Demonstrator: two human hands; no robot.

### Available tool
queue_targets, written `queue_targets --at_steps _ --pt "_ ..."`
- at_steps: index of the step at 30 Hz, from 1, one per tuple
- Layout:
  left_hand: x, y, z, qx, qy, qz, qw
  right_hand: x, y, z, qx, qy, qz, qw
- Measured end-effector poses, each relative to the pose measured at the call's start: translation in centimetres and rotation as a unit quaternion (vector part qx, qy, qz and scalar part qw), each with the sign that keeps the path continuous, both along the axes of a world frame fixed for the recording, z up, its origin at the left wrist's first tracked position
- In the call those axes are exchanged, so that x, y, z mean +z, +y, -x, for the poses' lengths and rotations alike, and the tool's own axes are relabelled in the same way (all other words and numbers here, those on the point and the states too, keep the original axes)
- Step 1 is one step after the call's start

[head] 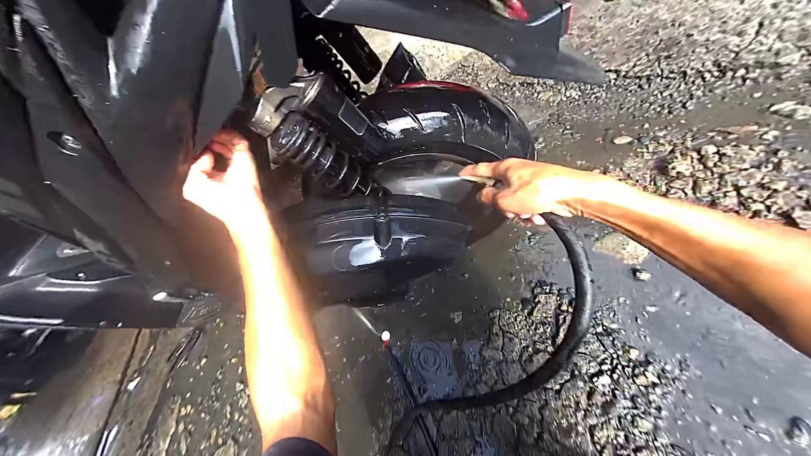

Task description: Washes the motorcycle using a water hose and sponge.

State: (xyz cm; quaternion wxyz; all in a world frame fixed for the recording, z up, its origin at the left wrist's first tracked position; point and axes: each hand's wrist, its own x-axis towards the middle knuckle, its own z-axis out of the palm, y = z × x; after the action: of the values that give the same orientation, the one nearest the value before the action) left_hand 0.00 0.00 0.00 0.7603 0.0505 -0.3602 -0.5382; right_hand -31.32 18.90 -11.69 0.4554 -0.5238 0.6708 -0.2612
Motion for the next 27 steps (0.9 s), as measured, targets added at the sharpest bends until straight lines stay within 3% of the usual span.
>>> queue_targets --at_steps 2,6,8,10,13,16,19,27 --pt "-0.8 0.1 -1.0 0.042 -0.051 0.044 0.997 0.3 -0.4 -0.1 -0.005 0.015 -0.001 1.0" --pt "-1.0 1.1 -2.9 0.045 -0.051 0.072 0.995 -0.6 -0.4 0.0 0.012 -0.006 0.001 1.0" --pt "-0.8 1.4 -4.3 0.044 -0.061 0.042 0.996 -0.8 -0.1 0.4 0.013 -0.024 0.019 0.999" --pt "-0.2 2.7 -5.5 0.056 -0.066 -0.051 0.995 -1.2 0.3 0.7 0.021 -0.036 0.038 0.998" --pt "0.5 5.5 -6.1 0.11 -0.124 -0.179 0.97 -2.5 0.1 1.1 0.056 -0.012 0.079 0.995" --pt "0.2 7.1 -8.0 0.198 -0.242 -0.238 0.919 -3.5 -0.6 0.7 0.056 0.012 0.102 0.993" --pt "-0.9 8.5 -9.9 0.232 -0.319 -0.231 0.889 -4.3 -1.5 0.1 0.038 0.028 0.135 0.99" --pt "-4.4 9.0 -9.2 0.274 -0.393 -0.222 0.849 -7.6 -1.4 -0.3 0.054 -0.008 0.111 0.992"
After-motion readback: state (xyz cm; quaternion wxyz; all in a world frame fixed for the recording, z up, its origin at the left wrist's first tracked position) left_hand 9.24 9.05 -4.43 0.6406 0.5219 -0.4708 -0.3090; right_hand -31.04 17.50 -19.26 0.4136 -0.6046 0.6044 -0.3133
